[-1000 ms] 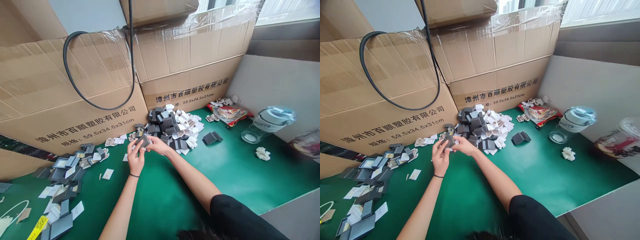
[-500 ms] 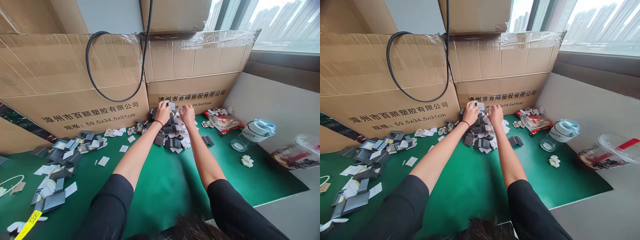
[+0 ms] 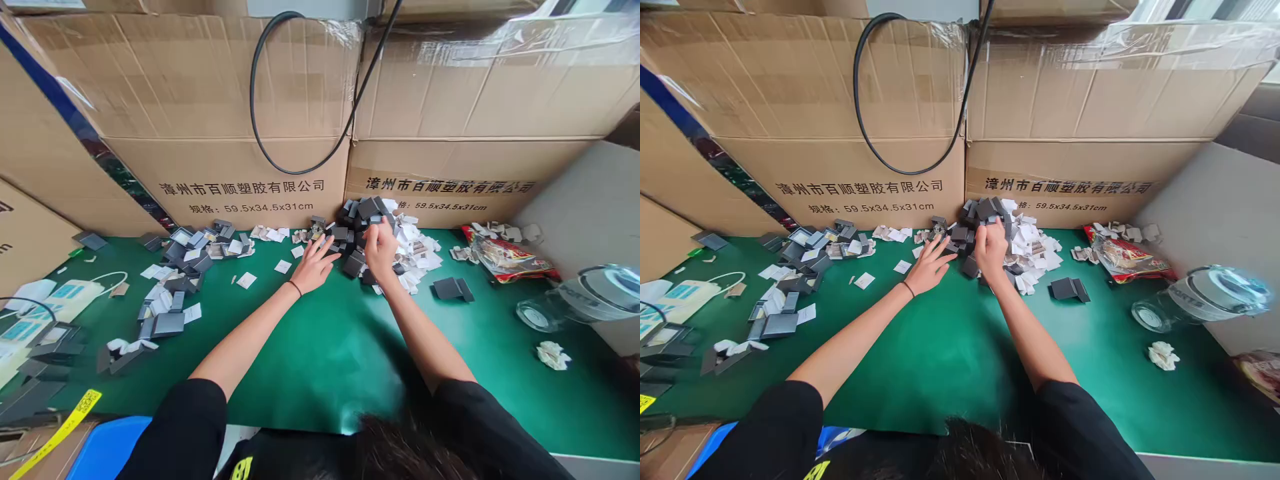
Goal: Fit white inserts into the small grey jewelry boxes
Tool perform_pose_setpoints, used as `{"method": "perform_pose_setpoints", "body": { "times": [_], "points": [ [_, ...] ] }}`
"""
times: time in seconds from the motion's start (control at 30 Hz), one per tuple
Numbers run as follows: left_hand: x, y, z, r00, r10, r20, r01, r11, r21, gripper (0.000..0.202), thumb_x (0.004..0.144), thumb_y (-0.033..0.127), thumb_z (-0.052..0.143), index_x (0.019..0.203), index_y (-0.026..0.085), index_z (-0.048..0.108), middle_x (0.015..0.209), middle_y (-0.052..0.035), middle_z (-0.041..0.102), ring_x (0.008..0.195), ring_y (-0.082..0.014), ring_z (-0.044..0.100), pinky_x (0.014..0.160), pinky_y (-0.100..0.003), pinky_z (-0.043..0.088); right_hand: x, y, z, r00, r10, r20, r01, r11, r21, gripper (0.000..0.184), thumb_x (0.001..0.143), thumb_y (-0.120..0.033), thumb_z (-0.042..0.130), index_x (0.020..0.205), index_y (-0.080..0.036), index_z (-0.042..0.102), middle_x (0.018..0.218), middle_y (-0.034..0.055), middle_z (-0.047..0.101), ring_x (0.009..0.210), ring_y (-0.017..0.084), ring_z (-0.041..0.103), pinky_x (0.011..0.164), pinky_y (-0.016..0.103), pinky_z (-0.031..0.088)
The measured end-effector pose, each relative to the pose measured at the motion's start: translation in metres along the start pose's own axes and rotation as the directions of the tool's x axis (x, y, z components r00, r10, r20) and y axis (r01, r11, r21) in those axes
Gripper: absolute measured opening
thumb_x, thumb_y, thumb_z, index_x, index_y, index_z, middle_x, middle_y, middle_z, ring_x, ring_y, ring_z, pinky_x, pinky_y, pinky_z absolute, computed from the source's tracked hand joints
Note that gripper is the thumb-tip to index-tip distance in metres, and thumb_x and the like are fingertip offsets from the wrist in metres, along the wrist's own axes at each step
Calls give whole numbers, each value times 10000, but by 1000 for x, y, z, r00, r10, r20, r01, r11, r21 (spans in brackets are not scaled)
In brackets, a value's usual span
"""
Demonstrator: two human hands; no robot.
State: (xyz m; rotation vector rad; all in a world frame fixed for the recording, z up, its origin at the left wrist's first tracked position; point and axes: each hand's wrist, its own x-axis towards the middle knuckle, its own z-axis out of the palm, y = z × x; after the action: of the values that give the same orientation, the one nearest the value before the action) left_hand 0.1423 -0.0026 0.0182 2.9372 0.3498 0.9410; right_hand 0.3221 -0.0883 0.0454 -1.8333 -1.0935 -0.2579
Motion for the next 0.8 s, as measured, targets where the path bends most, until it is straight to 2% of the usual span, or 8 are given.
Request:
{"method": "perform_pose_setpoints", "body": {
  "times": [0.1,0.17,0.27,0.4,0.57,0.63,0.7,0.8],
  "points": [
    [-64,-26,-20,977,-182,-113,189,981,55,304,887,189,382,1046,205,641,1411,-21,301,1340,-217,182,1104,-454,149,-34,-25,46,910,32,412,-86,990,114,897,872,-632,-89,741,23,509,707,77,403,731,-106,337,837,-30,347],
    [-98,-40,-36,934,-289,-212,313,945,93,276,862,165,408,975,191,658,1361,-33,380,1315,-220,240,1096,-459,177,-48,-33,76,846,43,531,-121,986,112,917,866,-600,-168,806,19,505,713,72,411,682,-109,334,698,-37,297],
    [-133,-53,-53,845,-408,-345,464,881,94,261,838,139,417,856,178,675,1258,-54,478,1254,-222,330,1051,-421,286,-57,-37,108,770,-12,638,-74,991,108,832,868,-665,48,789,21,512,678,59,408,566,-103,216,578,19,147],
    [-148,-60,-59,657,-564,-501,636,771,-34,244,832,147,424,822,168,667,1130,-57,546,1116,-192,447,948,-332,401,-65,-32,120,731,-35,681,-27,996,81,732,894,-597,140,771,23,510,664,50,409,540,-96,95,577,71,39],
    [-133,-98,-69,595,-609,-525,697,716,-41,287,790,166,477,1032,141,630,1188,-86,502,1125,-214,435,999,-349,349,-75,-25,115,679,-52,732,10,998,61,733,896,-591,104,816,-16,553,705,28,437,549,-110,166,573,51,62],
    [-126,-123,-78,623,-648,-437,719,695,-7,538,731,175,555,1260,108,484,1329,-114,381,1243,-254,321,1062,-380,270,-76,-24,115,669,-49,742,15,998,53,754,890,-608,83,832,-26,558,713,24,441,553,-113,183,573,46,70],
    [-123,-147,-86,622,-750,-225,769,639,-4,877,680,201,624,1432,104,183,1401,-132,280,1296,-294,233,1060,-433,260,-77,-23,116,664,-46,746,16,999,47,776,881,-630,74,828,-22,553,700,27,435,548,-109,174,572,51,63],
    [-125,-170,-90,590,-807,4,807,590,11,945,689,202,627,1455,181,75,1346,-119,373,1245,-315,320,997,-476,329,-76,-22,118,659,-50,751,13,998,55,804,869,-661,72,817,-13,544,671,33,421,540,-104,153,573,59,51]
  ]
}}
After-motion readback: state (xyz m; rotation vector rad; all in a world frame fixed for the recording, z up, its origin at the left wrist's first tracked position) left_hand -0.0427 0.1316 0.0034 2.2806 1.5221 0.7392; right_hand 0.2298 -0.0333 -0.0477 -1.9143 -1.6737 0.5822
